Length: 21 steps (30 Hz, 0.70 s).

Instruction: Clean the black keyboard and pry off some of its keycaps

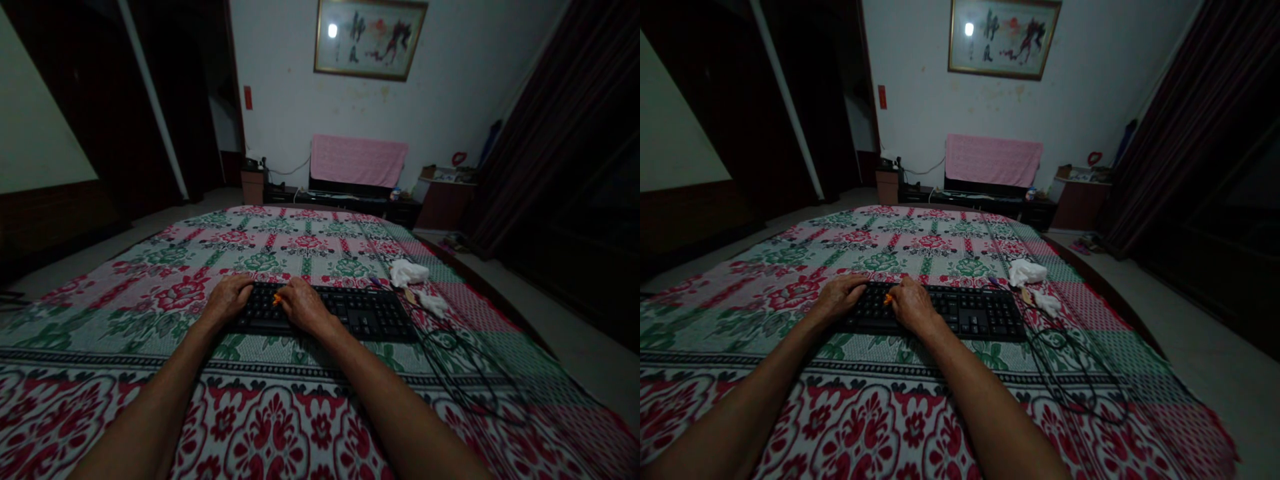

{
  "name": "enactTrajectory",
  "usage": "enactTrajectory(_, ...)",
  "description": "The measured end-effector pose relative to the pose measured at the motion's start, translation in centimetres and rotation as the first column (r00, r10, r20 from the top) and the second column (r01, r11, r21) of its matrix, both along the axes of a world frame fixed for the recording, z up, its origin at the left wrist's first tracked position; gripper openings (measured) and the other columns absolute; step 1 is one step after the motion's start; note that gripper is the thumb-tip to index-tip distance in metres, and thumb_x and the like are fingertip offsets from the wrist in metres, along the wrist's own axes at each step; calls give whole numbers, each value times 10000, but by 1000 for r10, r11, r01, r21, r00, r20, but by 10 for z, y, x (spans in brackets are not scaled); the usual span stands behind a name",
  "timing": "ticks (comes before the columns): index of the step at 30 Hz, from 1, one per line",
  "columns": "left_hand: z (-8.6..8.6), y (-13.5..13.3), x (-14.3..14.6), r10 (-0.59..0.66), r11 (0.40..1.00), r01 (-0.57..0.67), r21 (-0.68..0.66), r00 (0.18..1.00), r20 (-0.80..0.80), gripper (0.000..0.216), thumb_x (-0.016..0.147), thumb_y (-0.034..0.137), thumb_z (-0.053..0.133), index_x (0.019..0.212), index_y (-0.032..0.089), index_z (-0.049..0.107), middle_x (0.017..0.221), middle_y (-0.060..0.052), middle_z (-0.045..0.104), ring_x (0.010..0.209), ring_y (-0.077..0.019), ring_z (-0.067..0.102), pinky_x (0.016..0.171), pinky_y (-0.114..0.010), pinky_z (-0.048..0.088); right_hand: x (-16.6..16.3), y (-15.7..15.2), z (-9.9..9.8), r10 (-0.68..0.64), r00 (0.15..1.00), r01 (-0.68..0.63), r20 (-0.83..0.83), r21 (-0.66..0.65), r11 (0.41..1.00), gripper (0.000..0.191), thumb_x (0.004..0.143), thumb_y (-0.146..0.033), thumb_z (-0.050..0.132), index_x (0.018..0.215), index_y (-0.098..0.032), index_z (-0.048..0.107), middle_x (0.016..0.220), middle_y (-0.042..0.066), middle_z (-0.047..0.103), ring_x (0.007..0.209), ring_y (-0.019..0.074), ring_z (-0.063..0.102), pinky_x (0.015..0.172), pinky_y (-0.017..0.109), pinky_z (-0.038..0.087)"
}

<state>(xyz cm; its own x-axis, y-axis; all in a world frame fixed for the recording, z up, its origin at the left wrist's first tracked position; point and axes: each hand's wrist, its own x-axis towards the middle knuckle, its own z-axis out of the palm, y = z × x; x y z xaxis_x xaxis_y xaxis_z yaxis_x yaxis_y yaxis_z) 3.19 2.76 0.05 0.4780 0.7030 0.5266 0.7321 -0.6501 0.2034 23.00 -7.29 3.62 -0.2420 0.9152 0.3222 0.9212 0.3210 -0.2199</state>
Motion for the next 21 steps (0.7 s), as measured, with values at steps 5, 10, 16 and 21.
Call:
enactTrajectory(5, 1, -1, 1, -3, 1000, 3, -19, 1000, 3, 361, 805, 324, 367, 943, 186, 672, 1064, -83, 661, 999, -231, 582, 907, -360, 435, 0, 4, -4, 7, 1000, -7, -24, -1, 1000, 228, 861, -189, 433, 967, -176, 635, 892, 64, 543, 855, 150, 517, 747, 232, 389)
enactTrajectory(10, 4, -1, 1, -8, 1000, 7, -24, 1000, -22, 363, 805, 317, 369, 957, 183, 670, 1063, -78, 662, 993, -226, 585, 901, -345, 436, 0, 5, -5, -9, 999, 9, -36, -7, 1000, 234, 846, -154, 438, 978, -170, 631, 902, 69, 553, 873, 151, 517, 769, 235, 387)
enactTrajectory(16, 2, 0, 0, 4, 1000, -4, 2, 999, -43, 362, 801, 316, 369, 946, 186, 674, 1064, -80, 664, 1002, -231, 585, 906, -350, 433, -1, 5, -8, -16, 999, 17, -49, 30, 999, 242, 852, -149, 424, 975, -167, 632, 895, 71, 560, 878, 154, 519, 768, 236, 392)
enactTrajectory(21, 1, 1, 0, 16, 1000, -15, 4, 1000, -15, 373, 797, 335, 368, 951, 186, 674, 1057, -83, 668, 1013, -227, 584, 925, -340, 420, -1, 6, -10, -24, 999, 25, -42, 26, 999, 238, 855, -145, 423, 971, -175, 629, 894, 68, 556, 867, 150, 524, 758, 233, 395)
